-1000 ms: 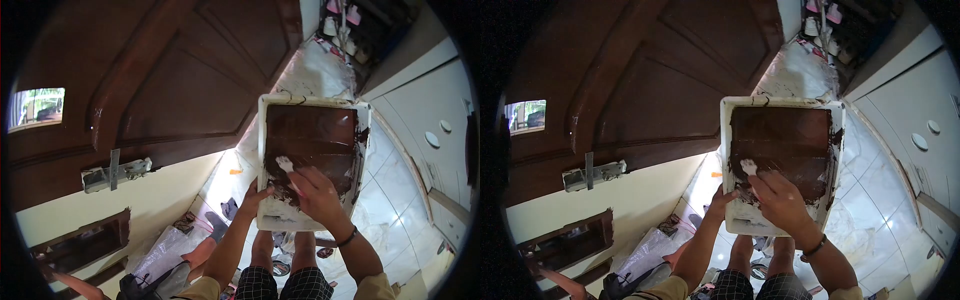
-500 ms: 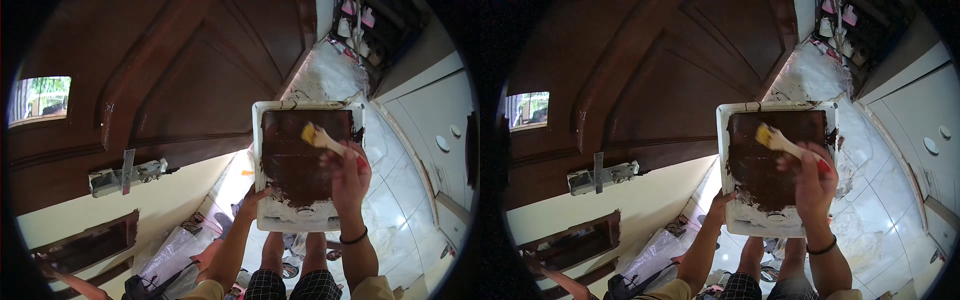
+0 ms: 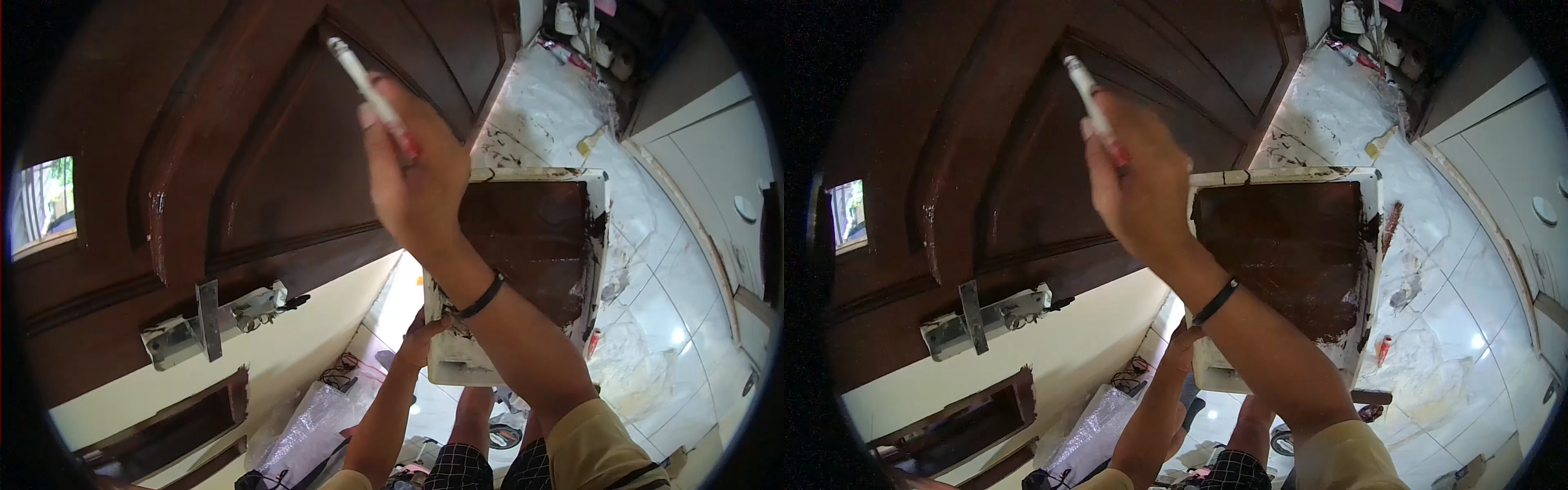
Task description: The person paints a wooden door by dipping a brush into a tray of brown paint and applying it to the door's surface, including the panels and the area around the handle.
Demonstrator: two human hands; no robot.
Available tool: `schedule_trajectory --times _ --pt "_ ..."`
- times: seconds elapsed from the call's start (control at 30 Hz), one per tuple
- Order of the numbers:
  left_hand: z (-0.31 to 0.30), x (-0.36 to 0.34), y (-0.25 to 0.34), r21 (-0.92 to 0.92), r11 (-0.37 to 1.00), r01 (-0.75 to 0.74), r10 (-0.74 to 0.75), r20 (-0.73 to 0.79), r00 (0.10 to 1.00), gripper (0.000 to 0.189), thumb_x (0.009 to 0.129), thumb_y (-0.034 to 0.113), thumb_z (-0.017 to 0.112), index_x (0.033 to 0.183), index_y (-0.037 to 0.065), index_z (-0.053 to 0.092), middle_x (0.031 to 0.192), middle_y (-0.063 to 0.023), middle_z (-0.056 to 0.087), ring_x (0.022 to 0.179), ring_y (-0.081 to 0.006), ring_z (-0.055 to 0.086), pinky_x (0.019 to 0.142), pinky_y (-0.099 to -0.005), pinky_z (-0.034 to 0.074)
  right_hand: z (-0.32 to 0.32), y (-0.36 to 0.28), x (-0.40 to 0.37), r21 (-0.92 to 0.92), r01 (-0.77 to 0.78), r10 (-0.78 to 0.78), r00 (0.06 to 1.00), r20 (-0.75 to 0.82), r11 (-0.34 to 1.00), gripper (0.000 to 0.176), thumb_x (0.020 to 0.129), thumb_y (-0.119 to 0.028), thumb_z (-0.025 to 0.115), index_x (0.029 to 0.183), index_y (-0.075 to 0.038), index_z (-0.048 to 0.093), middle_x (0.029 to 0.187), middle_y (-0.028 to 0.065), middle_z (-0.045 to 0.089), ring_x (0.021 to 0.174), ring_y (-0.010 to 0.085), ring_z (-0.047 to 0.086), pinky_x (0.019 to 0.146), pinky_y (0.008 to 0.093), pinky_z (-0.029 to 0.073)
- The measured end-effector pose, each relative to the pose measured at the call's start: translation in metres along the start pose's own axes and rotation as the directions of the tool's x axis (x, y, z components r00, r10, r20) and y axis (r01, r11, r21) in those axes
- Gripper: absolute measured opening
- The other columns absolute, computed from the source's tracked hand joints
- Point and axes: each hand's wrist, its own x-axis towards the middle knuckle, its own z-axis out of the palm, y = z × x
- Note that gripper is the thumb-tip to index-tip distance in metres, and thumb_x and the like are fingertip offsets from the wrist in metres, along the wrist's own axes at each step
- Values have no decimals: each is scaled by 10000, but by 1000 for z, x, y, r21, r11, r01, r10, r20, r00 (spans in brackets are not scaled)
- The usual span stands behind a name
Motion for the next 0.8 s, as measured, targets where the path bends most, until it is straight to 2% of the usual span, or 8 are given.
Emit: schedule_trajectory --times 0.1,0.2,0.3,0.37,0.5,0.6,0.67,0.8 --pt "-24 5 -9 13 999 32 -32 -3 999 536 775 68 627 1277 9 449 1134 -103 593 1048 -232 578 907 -369 467 7 -13 -18 -84 104 -93 988 125 991 296 778 -28 686 1066 -27 621 943 165 641 797 313 627 699 339 506" --pt "-28 9 -7 22 998 57 -57 -6 998 548 767 68 634 1279 12 448 1128 -96 592 1046 -227 577 905 -366 467 -8 -36 -47 -10 142 -129 922 364 990 339 760 9 664 1082 29 561 938 166 622 843 278 609 711 395 503" --pt "-29 12 -6 31 997 68 -68 2 998 560 759 69 641 1281 16 447 1123 -90 591 1044 -221 577 903 -363 466 -15 -36 -57 158 84 -117 969 216 984 259 781 -6 672 1035 -23 625 912 157 646 748 246 645 656 323 512" --pt "-33 13 -6 40 997 73 -73 7 997 568 754 69 646 1283 18 446 1119 -85 590 1043 -218 577 902 -361 466 -25 -30 -36 37 46 -50 992 120 998 264 774 5 667 1035 -17 625 898 152 648 729 244 641 640 316 509" --pt "-37 13 -6 48 996 73 -74 14 997 578 746 68 653 1284 20 446 1114 -80 589 1041 -212 576 899 -358 466 -4 -1 -3 -119 173 -171 985 32 978 281 763 6 674 1039 -4 623 925 160 643 701 237 623 605 310 496" --pt "-34 10 0 39 997 71 -72 8 997 571 749 63 652 1281 18 449 1116 -82 590 1039 -211 577 896 -358 468 16 -23 -33 -205 187 -137 962 235 961 279 759 2 684 1033 0 629 955 169 624 684 240 613 579 326 486" --pt "-32 10 3 42 996 76 -76 3 997 567 751 60 652 1280 17 451 1118 -84 591 1038 -211 577 895 -357 468 24 -35 -71 -85 218 -186 942 280 972 373 806 -31 647 1169 8 568 941 134 582 825 263 610 705 372 534" --pt "-28 5 6 45 996 71 -71 -16 997 558 755 55 650 1277 14 455 1121 -88 593 1036 -210 578 892 -356 470 18 -69 -91 316 -22 -76 952 296 948 385 782 -51 698 1140 25 582 945 127 619 817 250 639 684 342 556"
